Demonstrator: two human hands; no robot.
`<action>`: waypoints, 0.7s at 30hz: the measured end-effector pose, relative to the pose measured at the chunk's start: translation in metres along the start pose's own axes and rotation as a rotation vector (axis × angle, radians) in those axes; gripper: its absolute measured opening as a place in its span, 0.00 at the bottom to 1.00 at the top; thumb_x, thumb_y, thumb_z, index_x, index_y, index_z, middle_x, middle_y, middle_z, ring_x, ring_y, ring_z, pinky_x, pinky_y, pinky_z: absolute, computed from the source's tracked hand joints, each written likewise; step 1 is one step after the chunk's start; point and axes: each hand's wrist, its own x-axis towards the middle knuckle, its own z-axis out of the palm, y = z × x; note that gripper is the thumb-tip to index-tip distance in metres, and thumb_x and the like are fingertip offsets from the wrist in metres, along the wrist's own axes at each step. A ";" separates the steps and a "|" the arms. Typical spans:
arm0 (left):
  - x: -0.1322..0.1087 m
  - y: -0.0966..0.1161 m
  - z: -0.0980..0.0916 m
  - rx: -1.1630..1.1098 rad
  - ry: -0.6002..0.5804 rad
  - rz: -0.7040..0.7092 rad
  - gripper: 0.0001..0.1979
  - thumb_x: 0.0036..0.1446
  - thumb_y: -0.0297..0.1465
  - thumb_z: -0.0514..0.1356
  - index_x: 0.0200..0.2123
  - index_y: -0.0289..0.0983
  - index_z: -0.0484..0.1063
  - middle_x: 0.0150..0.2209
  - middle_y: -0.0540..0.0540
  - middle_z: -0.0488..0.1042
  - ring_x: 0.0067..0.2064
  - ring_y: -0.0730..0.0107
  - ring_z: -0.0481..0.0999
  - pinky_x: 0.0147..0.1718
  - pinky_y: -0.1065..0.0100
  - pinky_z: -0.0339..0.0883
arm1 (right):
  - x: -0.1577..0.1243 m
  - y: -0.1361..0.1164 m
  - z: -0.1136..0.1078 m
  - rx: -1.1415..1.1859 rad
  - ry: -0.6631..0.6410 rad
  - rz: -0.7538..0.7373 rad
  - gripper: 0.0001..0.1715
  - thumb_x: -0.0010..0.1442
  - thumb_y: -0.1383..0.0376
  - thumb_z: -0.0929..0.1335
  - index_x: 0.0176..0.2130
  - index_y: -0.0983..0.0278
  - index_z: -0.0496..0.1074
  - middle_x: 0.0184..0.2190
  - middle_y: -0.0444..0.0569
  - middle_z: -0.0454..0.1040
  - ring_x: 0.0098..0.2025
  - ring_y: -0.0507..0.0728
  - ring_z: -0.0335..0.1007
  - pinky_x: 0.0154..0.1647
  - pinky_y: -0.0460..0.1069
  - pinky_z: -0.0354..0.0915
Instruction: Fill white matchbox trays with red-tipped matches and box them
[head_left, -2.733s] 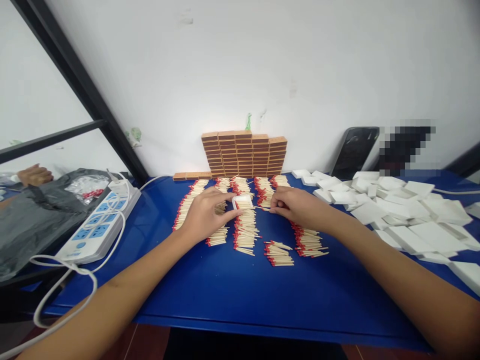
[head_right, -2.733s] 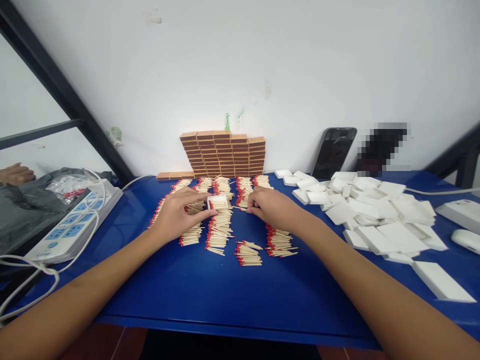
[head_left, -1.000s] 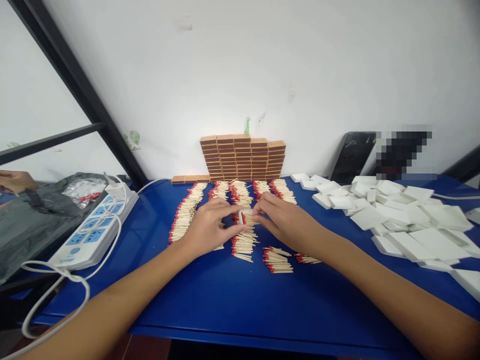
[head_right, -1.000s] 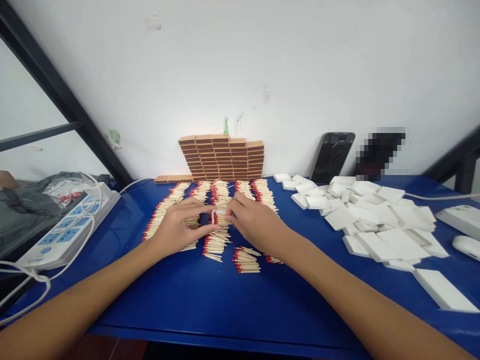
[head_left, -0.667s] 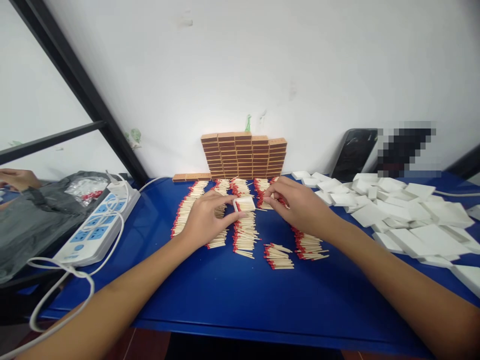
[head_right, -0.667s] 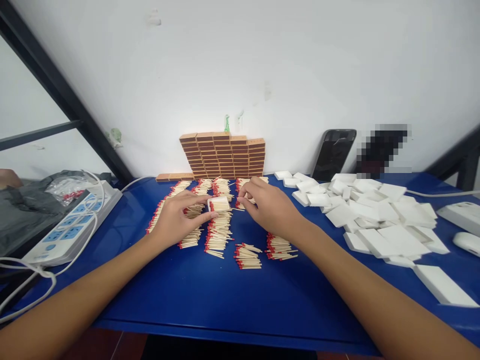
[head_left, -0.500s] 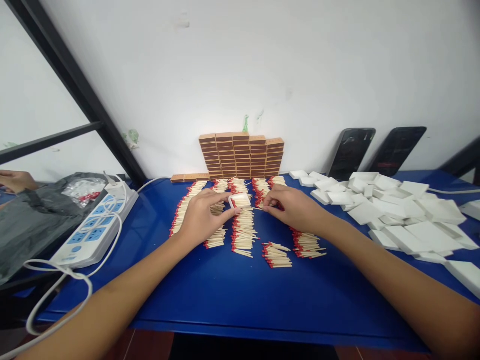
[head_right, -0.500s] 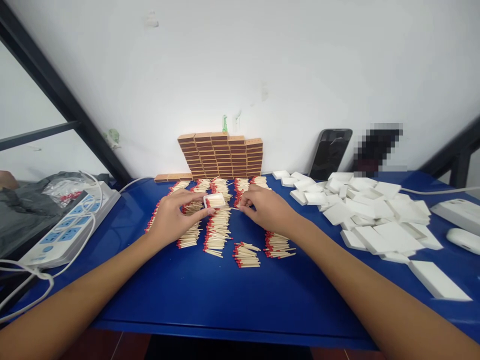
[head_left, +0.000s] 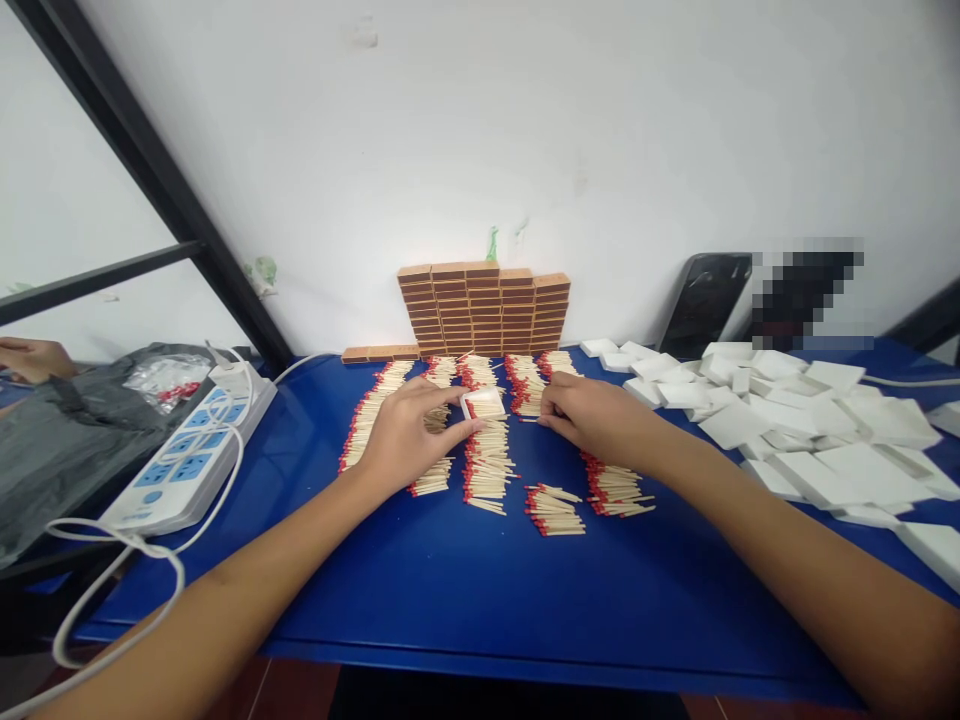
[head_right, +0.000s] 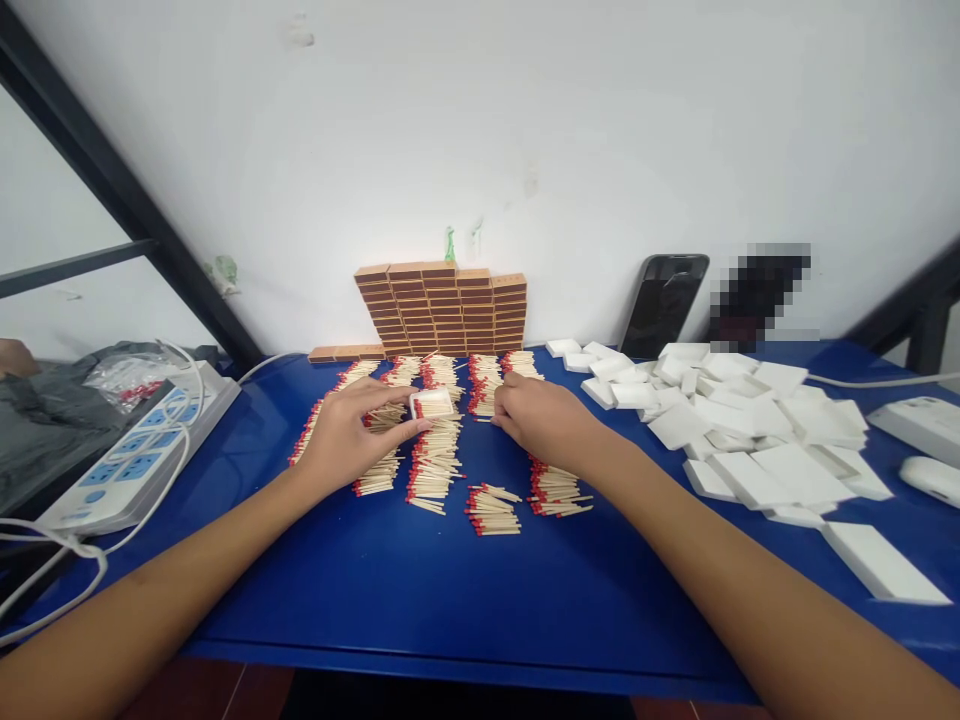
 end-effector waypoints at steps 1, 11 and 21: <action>0.000 0.000 0.000 -0.001 0.000 -0.001 0.19 0.58 0.44 0.72 0.48 0.39 0.83 0.42 0.42 0.84 0.42 0.59 0.82 0.43 0.58 0.76 | 0.000 0.002 0.000 0.003 0.009 0.003 0.08 0.70 0.66 0.67 0.37 0.63 0.74 0.42 0.52 0.76 0.39 0.58 0.74 0.37 0.50 0.62; 0.000 0.000 -0.001 -0.007 -0.008 0.008 0.19 0.58 0.43 0.72 0.49 0.40 0.83 0.42 0.42 0.85 0.42 0.59 0.82 0.44 0.57 0.76 | 0.001 0.002 0.003 0.033 0.040 -0.024 0.07 0.69 0.67 0.67 0.37 0.62 0.74 0.42 0.52 0.76 0.39 0.58 0.73 0.37 0.50 0.62; 0.000 -0.001 -0.001 0.008 -0.007 0.029 0.19 0.58 0.44 0.71 0.48 0.40 0.82 0.43 0.43 0.85 0.43 0.59 0.82 0.44 0.58 0.76 | 0.002 0.001 0.000 0.095 0.009 -0.006 0.09 0.68 0.69 0.66 0.36 0.63 0.76 0.41 0.52 0.78 0.40 0.58 0.75 0.40 0.50 0.66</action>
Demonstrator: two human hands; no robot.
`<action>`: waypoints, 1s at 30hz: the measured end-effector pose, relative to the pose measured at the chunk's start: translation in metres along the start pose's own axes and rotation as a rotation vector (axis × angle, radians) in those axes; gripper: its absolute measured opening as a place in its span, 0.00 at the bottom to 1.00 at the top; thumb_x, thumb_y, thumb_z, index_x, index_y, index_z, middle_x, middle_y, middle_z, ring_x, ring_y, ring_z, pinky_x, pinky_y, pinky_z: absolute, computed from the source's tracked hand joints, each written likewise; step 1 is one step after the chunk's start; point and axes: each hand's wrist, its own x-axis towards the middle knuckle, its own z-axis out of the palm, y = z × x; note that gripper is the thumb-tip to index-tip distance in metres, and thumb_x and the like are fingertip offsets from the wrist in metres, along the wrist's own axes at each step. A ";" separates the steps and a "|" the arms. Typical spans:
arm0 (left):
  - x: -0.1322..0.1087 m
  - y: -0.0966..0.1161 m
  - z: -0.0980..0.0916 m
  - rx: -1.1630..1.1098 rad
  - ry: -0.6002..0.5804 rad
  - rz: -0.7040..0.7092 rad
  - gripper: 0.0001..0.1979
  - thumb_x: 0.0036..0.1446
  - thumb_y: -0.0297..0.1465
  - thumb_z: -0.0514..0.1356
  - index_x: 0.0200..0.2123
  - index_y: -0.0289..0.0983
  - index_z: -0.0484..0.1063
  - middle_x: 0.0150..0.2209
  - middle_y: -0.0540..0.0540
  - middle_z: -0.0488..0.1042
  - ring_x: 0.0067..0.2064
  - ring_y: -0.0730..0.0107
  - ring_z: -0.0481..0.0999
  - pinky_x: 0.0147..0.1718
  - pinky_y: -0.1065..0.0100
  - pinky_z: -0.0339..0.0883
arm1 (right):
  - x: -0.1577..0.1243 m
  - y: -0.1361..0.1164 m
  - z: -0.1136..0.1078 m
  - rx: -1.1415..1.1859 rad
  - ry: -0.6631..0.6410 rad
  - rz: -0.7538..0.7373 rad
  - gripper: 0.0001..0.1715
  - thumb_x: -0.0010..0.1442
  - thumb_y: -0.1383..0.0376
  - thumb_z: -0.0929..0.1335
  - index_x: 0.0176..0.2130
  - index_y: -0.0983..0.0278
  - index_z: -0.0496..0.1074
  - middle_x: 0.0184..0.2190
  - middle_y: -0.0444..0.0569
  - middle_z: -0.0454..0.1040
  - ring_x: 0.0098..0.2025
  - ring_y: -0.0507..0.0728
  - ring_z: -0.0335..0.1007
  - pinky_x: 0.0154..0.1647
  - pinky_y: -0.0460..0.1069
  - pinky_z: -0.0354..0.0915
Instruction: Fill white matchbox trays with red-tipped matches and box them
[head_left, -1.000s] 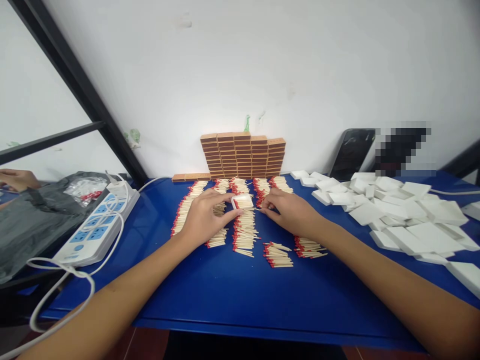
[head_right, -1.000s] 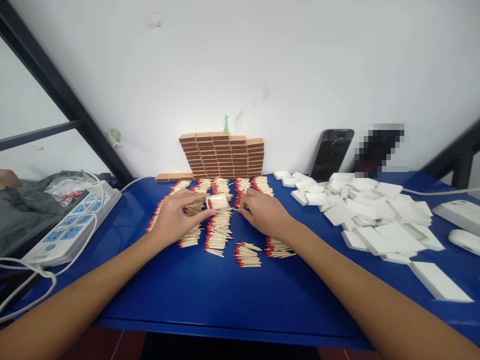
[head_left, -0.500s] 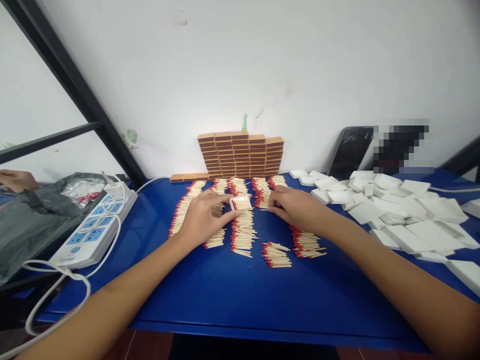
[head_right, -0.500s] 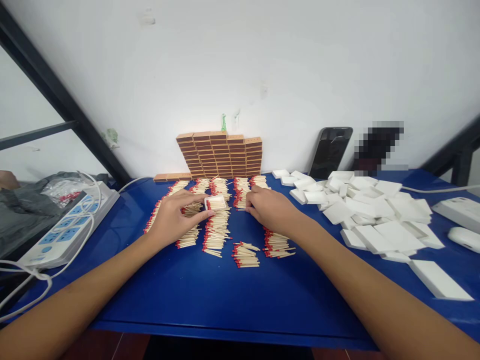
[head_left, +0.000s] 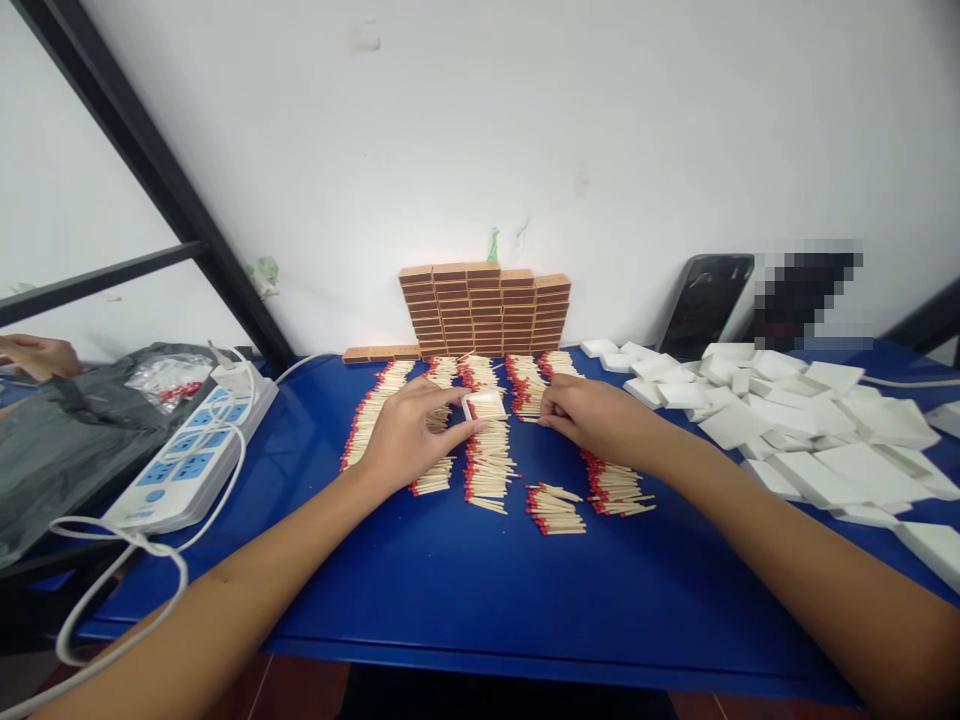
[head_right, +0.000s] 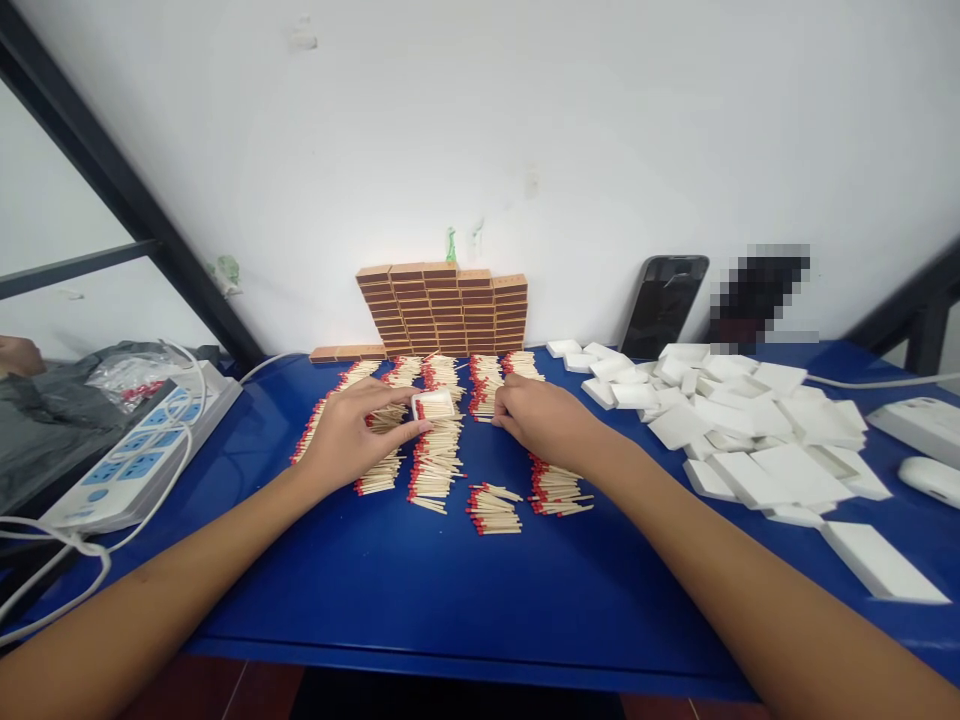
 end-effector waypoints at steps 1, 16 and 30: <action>0.000 0.000 0.000 0.002 0.005 0.006 0.19 0.59 0.44 0.71 0.48 0.39 0.82 0.42 0.43 0.85 0.42 0.60 0.82 0.43 0.59 0.76 | 0.000 0.000 0.000 0.003 -0.004 -0.001 0.10 0.68 0.69 0.66 0.36 0.62 0.76 0.41 0.52 0.78 0.40 0.58 0.75 0.39 0.50 0.66; -0.002 0.001 0.001 -0.012 -0.024 0.009 0.19 0.59 0.44 0.71 0.49 0.39 0.82 0.41 0.43 0.85 0.41 0.60 0.82 0.42 0.59 0.77 | -0.007 -0.014 -0.014 0.107 0.272 -0.088 0.08 0.72 0.64 0.65 0.39 0.61 0.72 0.40 0.50 0.73 0.37 0.58 0.72 0.36 0.51 0.63; -0.003 0.008 0.005 -0.038 -0.049 0.073 0.21 0.59 0.45 0.71 0.50 0.38 0.82 0.39 0.42 0.84 0.40 0.61 0.81 0.42 0.59 0.77 | -0.009 -0.026 -0.006 0.104 0.305 -0.130 0.09 0.72 0.63 0.66 0.39 0.62 0.74 0.39 0.50 0.73 0.37 0.57 0.71 0.39 0.51 0.64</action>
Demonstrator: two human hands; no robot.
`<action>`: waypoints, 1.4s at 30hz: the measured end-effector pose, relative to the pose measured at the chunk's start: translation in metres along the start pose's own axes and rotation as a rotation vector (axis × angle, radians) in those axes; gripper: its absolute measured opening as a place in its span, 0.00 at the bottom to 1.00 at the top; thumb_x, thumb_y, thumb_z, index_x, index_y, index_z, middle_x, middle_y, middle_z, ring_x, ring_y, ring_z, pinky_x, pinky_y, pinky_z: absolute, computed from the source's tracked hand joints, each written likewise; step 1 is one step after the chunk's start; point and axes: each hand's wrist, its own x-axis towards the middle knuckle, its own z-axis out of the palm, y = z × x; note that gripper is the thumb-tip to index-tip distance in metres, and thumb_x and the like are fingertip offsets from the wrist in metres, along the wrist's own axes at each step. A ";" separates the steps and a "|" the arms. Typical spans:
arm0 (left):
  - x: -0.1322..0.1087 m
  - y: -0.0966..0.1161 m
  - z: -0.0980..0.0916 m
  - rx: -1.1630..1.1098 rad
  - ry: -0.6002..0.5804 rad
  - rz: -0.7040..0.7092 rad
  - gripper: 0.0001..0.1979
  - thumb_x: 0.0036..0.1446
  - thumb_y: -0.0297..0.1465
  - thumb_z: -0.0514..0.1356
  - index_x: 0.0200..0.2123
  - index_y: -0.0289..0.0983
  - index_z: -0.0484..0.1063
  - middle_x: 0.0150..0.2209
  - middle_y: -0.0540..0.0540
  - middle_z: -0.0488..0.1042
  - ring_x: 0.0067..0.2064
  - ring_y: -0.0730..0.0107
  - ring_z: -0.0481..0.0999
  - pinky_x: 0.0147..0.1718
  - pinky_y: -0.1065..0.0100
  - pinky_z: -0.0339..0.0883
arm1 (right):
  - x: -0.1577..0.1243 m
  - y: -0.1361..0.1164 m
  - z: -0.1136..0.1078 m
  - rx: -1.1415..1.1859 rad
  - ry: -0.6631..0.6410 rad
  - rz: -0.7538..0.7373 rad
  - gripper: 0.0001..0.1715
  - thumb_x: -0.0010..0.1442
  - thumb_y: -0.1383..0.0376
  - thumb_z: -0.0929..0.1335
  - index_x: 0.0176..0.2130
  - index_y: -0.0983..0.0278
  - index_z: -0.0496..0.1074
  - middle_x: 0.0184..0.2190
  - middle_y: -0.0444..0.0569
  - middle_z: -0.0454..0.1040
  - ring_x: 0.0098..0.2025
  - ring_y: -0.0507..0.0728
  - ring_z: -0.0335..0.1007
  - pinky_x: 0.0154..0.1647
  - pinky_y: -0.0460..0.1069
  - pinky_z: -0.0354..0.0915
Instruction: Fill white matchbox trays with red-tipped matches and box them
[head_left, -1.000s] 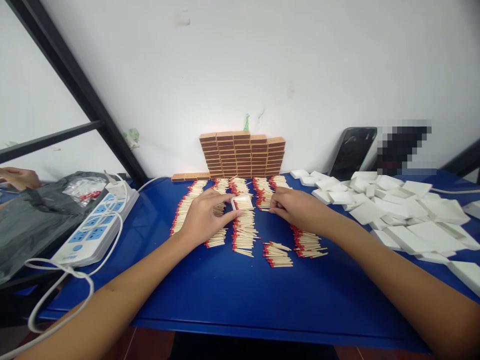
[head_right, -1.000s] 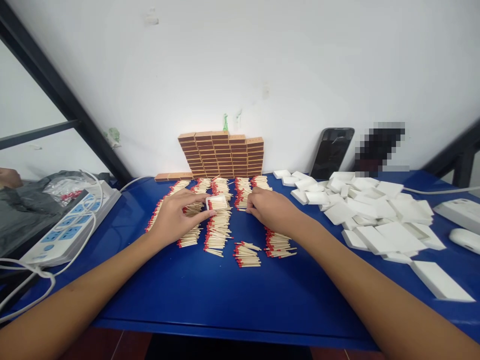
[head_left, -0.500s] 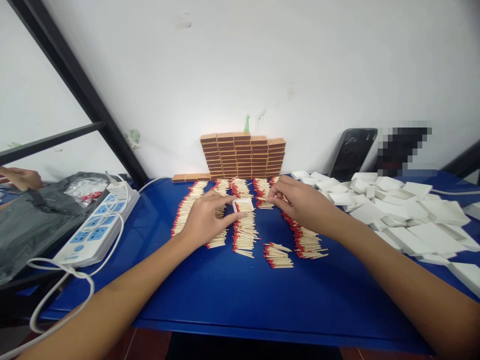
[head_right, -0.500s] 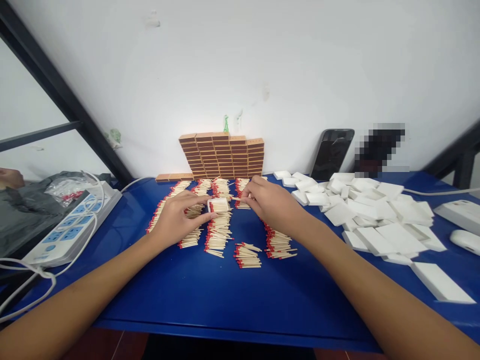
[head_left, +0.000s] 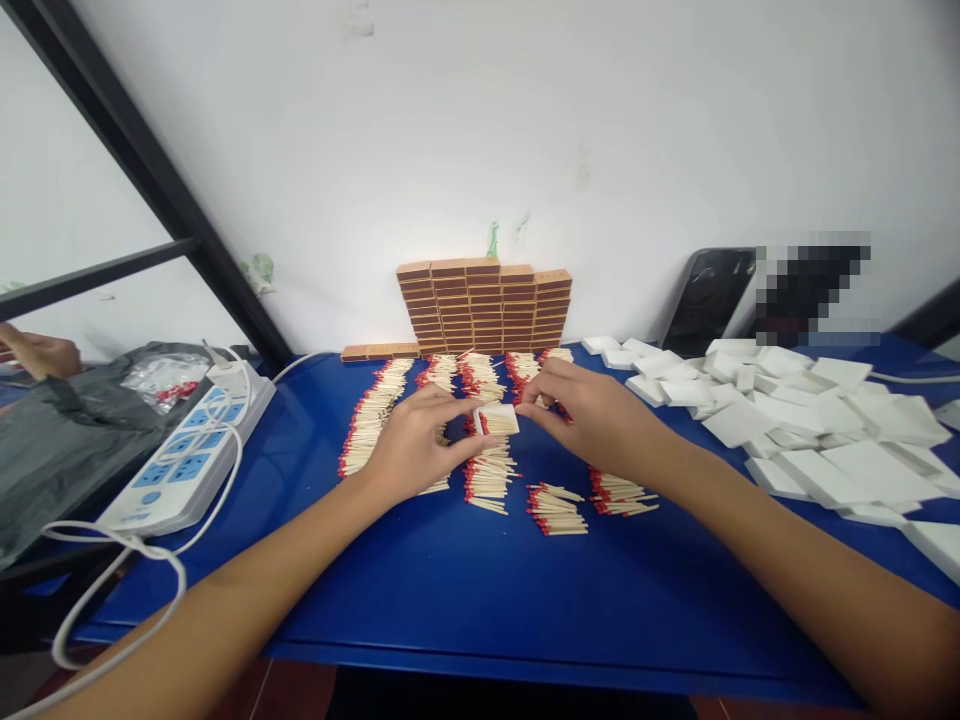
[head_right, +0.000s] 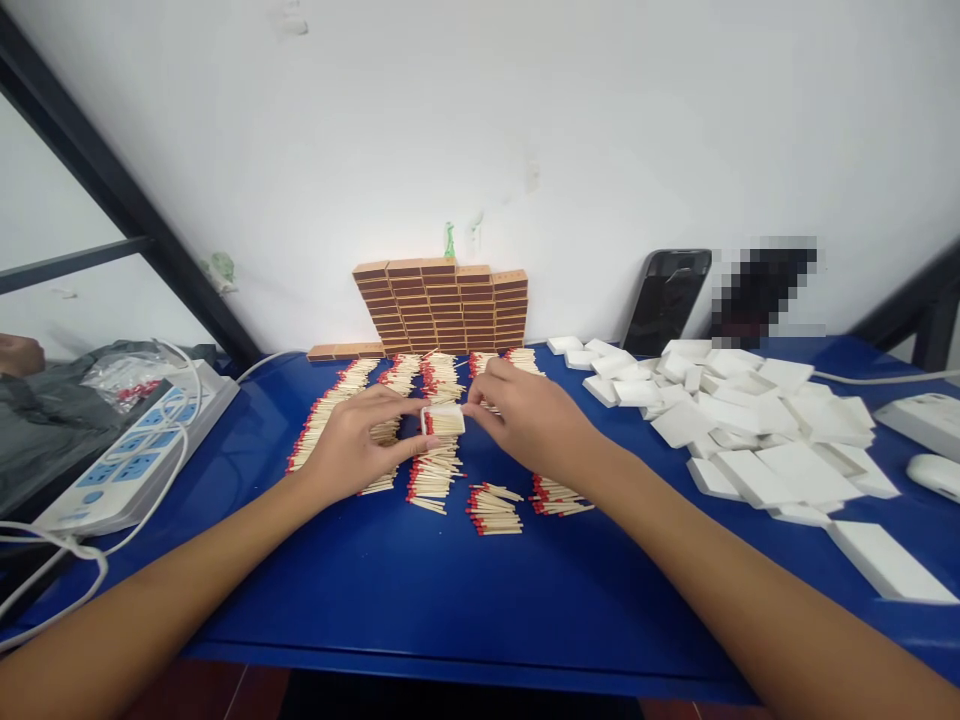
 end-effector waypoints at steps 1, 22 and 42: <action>0.000 -0.001 -0.001 0.006 0.003 -0.014 0.21 0.59 0.45 0.71 0.49 0.38 0.82 0.39 0.43 0.84 0.40 0.60 0.81 0.42 0.59 0.77 | 0.001 0.005 -0.002 -0.015 -0.011 0.025 0.09 0.72 0.63 0.66 0.38 0.62 0.75 0.39 0.50 0.73 0.37 0.57 0.71 0.39 0.51 0.64; 0.003 -0.006 -0.005 0.027 0.021 -0.063 0.20 0.58 0.42 0.72 0.49 0.38 0.82 0.42 0.43 0.85 0.43 0.61 0.82 0.45 0.60 0.76 | 0.006 0.030 0.012 -0.008 -0.269 0.110 0.10 0.70 0.67 0.66 0.38 0.63 0.76 0.42 0.53 0.75 0.42 0.59 0.72 0.44 0.53 0.65; -0.001 0.007 0.004 -0.046 0.036 0.045 0.21 0.57 0.42 0.73 0.49 0.35 0.82 0.38 0.42 0.84 0.38 0.63 0.81 0.40 0.61 0.76 | -0.005 -0.016 0.010 0.001 0.032 -0.122 0.07 0.72 0.66 0.65 0.40 0.63 0.72 0.40 0.51 0.72 0.37 0.57 0.71 0.37 0.51 0.65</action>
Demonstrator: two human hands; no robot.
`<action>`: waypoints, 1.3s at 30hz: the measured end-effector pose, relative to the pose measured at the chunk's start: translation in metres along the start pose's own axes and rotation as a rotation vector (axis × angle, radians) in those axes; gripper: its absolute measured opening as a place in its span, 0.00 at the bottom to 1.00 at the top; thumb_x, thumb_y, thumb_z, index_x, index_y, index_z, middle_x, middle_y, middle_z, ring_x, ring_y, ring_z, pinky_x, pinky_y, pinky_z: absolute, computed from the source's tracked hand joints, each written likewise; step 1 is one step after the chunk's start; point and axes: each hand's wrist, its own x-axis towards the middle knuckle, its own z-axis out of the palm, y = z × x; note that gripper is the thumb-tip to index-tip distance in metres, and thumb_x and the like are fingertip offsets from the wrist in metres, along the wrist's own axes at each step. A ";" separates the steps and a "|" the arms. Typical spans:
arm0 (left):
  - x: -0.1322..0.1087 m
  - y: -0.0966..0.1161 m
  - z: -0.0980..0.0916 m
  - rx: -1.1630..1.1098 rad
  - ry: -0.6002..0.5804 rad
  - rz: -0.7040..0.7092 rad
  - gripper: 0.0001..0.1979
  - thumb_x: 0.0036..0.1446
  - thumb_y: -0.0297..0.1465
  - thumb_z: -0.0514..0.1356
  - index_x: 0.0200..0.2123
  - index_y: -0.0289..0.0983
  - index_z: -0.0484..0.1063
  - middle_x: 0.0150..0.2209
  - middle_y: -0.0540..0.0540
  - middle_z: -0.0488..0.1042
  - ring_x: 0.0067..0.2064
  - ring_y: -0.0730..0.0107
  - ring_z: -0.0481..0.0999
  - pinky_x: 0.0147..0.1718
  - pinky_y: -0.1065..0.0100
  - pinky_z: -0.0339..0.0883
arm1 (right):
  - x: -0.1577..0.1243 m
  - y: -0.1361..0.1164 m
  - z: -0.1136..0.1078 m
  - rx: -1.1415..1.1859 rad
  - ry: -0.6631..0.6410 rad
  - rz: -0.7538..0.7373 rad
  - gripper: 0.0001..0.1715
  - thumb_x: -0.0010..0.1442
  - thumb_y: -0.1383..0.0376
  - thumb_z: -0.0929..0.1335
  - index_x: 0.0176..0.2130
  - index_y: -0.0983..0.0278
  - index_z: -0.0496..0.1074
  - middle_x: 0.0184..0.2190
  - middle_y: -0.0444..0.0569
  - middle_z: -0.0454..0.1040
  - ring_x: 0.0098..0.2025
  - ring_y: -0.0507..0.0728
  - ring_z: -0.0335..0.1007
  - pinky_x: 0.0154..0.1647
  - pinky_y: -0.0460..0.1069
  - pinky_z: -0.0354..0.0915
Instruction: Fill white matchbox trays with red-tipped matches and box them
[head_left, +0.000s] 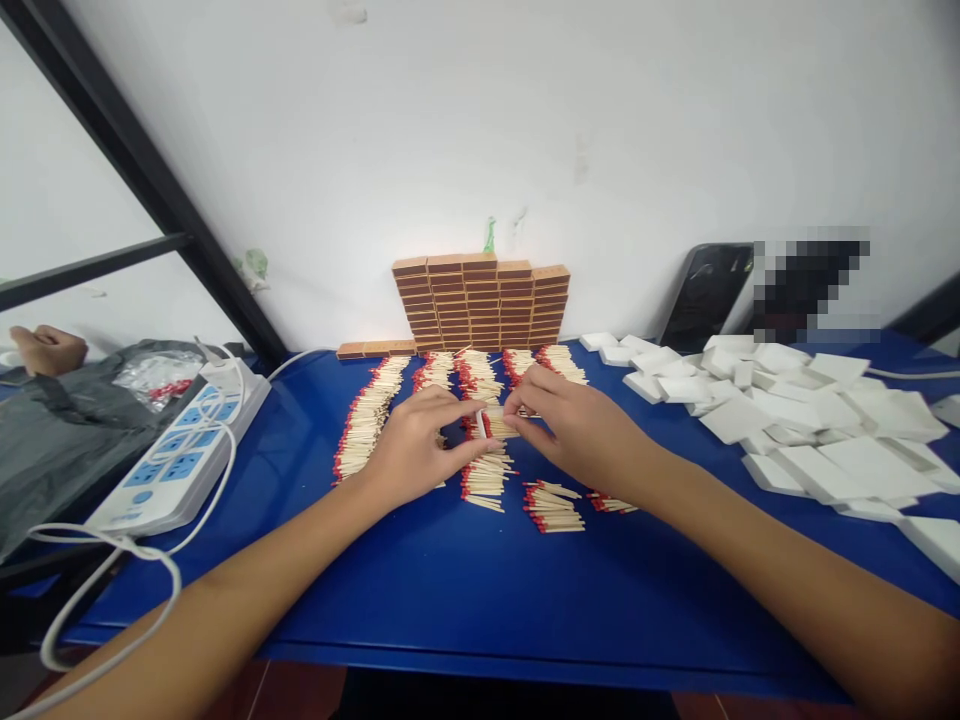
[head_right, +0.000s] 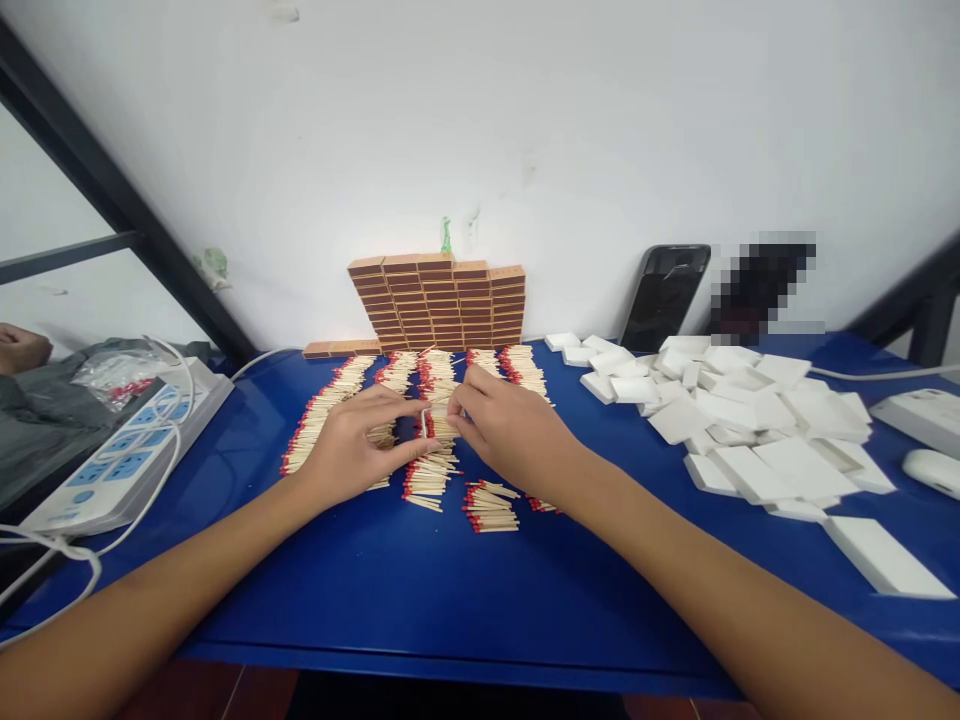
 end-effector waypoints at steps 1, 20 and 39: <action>0.000 -0.001 -0.001 0.005 -0.004 -0.004 0.21 0.57 0.42 0.73 0.49 0.35 0.82 0.38 0.42 0.84 0.38 0.63 0.81 0.40 0.61 0.76 | 0.000 0.001 -0.001 0.000 0.003 0.000 0.08 0.72 0.66 0.65 0.40 0.63 0.72 0.40 0.51 0.72 0.37 0.57 0.71 0.38 0.51 0.65; 0.004 -0.012 -0.010 0.075 0.004 -0.144 0.19 0.59 0.44 0.71 0.48 0.40 0.83 0.42 0.42 0.84 0.43 0.60 0.82 0.44 0.59 0.77 | 0.005 0.045 -0.006 -0.011 -0.324 0.231 0.07 0.66 0.68 0.68 0.37 0.62 0.77 0.40 0.53 0.77 0.39 0.59 0.72 0.38 0.51 0.63; 0.003 -0.012 -0.009 0.082 -0.004 -0.105 0.19 0.59 0.44 0.71 0.49 0.40 0.82 0.42 0.44 0.85 0.42 0.61 0.82 0.44 0.60 0.78 | 0.005 0.041 -0.007 0.002 -0.334 0.229 0.04 0.66 0.68 0.68 0.37 0.62 0.75 0.41 0.52 0.76 0.40 0.58 0.72 0.39 0.51 0.64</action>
